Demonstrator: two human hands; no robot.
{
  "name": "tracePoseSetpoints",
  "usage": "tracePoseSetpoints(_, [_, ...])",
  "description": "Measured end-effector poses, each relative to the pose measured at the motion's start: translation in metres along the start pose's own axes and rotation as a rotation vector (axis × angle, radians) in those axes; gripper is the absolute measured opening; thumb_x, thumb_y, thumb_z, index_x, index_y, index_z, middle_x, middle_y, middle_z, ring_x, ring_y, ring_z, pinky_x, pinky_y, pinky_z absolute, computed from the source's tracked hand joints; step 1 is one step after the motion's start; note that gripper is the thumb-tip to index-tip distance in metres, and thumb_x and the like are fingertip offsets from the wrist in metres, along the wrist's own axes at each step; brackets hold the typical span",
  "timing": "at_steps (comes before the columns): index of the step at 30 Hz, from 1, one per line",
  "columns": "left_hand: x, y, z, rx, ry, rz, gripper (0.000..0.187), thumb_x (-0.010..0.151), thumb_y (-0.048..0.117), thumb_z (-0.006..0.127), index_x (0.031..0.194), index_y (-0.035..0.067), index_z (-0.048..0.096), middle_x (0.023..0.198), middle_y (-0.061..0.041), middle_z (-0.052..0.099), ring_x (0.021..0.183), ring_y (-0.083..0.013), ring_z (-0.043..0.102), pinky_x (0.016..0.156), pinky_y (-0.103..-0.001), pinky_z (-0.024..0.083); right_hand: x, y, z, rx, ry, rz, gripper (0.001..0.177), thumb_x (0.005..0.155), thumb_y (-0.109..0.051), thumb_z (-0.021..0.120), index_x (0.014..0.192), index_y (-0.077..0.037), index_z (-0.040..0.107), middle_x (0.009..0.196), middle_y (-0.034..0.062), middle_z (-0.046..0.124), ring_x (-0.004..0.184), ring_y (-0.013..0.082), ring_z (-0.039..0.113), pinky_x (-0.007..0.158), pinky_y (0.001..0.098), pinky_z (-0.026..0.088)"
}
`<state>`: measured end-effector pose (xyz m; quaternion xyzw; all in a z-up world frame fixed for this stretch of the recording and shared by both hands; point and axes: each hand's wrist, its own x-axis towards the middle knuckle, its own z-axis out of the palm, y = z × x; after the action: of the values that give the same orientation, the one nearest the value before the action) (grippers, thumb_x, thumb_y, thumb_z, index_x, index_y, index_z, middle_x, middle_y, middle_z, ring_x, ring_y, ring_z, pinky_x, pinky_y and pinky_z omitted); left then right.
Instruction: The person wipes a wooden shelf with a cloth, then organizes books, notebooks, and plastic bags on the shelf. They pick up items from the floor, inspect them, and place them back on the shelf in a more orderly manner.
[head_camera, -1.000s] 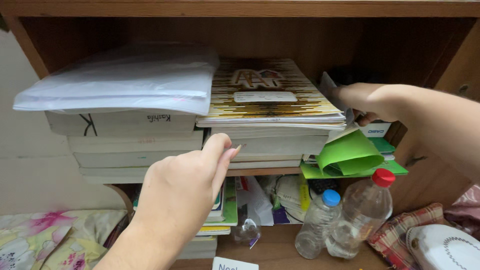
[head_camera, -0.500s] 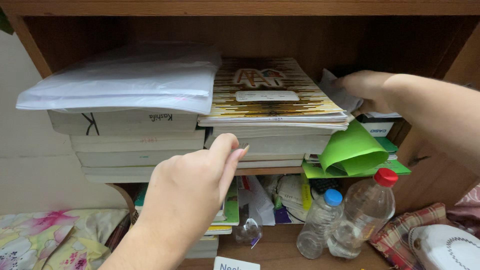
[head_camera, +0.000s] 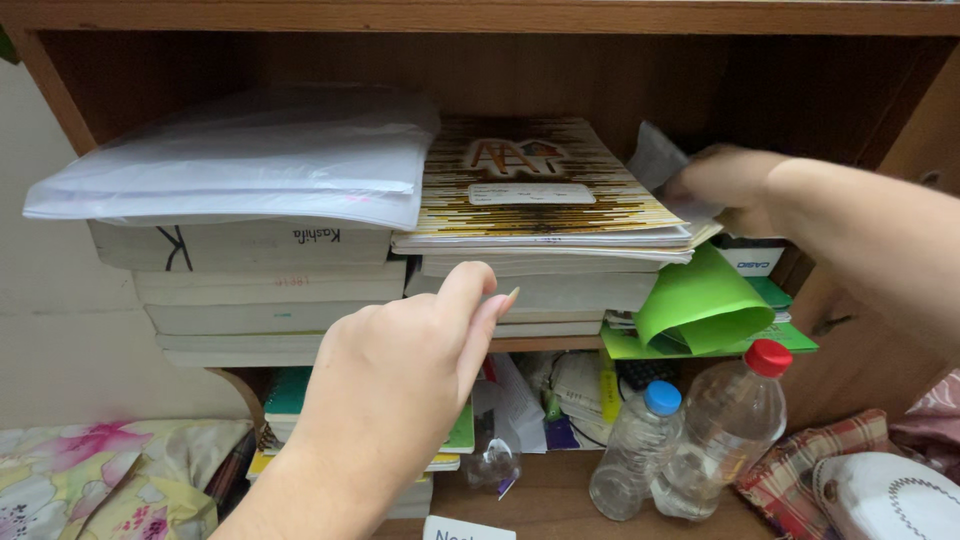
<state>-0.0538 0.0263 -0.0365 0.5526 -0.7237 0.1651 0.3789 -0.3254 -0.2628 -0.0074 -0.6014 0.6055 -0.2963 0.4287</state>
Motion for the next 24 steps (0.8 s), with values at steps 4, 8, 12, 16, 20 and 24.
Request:
tracePoseSetpoints(4, [0.003,0.003,-0.002,-0.001,-0.091,-0.055,0.019,0.097,0.033,0.062,0.097,0.014,0.063,0.054,-0.009,0.063,0.046,-0.0307,0.065,0.044,-0.044,0.050,-0.020,-0.016,-0.023,-0.080,0.167,-0.009,0.035,0.098,-0.013,0.060,0.130,0.002,0.065,0.127,0.0209,0.071,0.117,0.0312,0.068,0.100,0.0435,0.053])
tracePoseSetpoints(8, [0.009,0.010,-0.005,-0.143,-0.037,-0.033,0.017,0.097,0.030,0.064,0.095,0.013,0.065,0.051,-0.010,0.062,0.049,-0.0306,0.064,0.047,-0.044,0.048,-0.057,-0.022,-0.043,-0.169,0.342,-0.018,0.038,0.095,-0.013,0.068,0.130,0.001,0.063,0.128,0.0174,0.071,0.115,0.0265,0.067,0.099,0.0389,0.049])
tracePoseSetpoints(12, [0.022,0.022,-0.009,-0.346,-0.176,-0.260,0.018,0.095,0.032,0.066,0.102,0.015,0.069,0.051,-0.007,0.062,0.045,-0.0248,0.060,0.047,-0.036,0.047,-0.093,0.016,-0.061,0.130,0.303,0.083,0.032,0.097,-0.012,0.065,0.126,0.001,0.065,0.121,0.0144,0.073,0.104,0.0209,0.069,0.088,0.0326,0.051])
tracePoseSetpoints(16, [0.034,0.025,-0.008,-0.593,-0.313,-0.417,0.024,0.093,0.035,0.065,0.104,0.014,0.071,0.057,-0.003,0.069,0.044,-0.0142,0.063,0.044,-0.030,0.050,-0.092,0.019,-0.081,0.692,0.203,0.108,0.027,0.098,-0.011,0.061,0.122,0.001,0.067,0.114,0.0114,0.075,0.094,0.0154,0.071,0.076,0.0263,0.052])
tracePoseSetpoints(20, [0.048,0.029,-0.001,-0.924,-0.330,-0.462,0.039,0.093,0.041,0.067,0.109,0.006,0.073,0.079,-0.004,0.076,0.063,-0.0109,0.073,0.060,-0.028,0.057,-0.064,-0.007,-0.090,0.964,0.087,0.125,0.023,0.100,-0.010,0.058,0.118,0.001,0.069,0.107,0.0084,0.078,0.084,0.0098,0.073,0.065,0.0200,0.054])
tracePoseSetpoints(24, [0.075,0.030,-0.006,-1.025,-0.403,-0.772,0.053,0.095,0.048,0.062,0.128,0.006,0.061,0.099,-0.003,0.077,0.089,-0.0127,0.077,0.101,-0.044,0.038,-0.043,-0.020,-0.058,0.920,-0.057,0.234,0.012,0.099,-0.010,0.066,0.106,-0.001,0.063,0.095,0.0028,0.068,0.076,0.0061,0.066,0.062,0.0192,0.057])
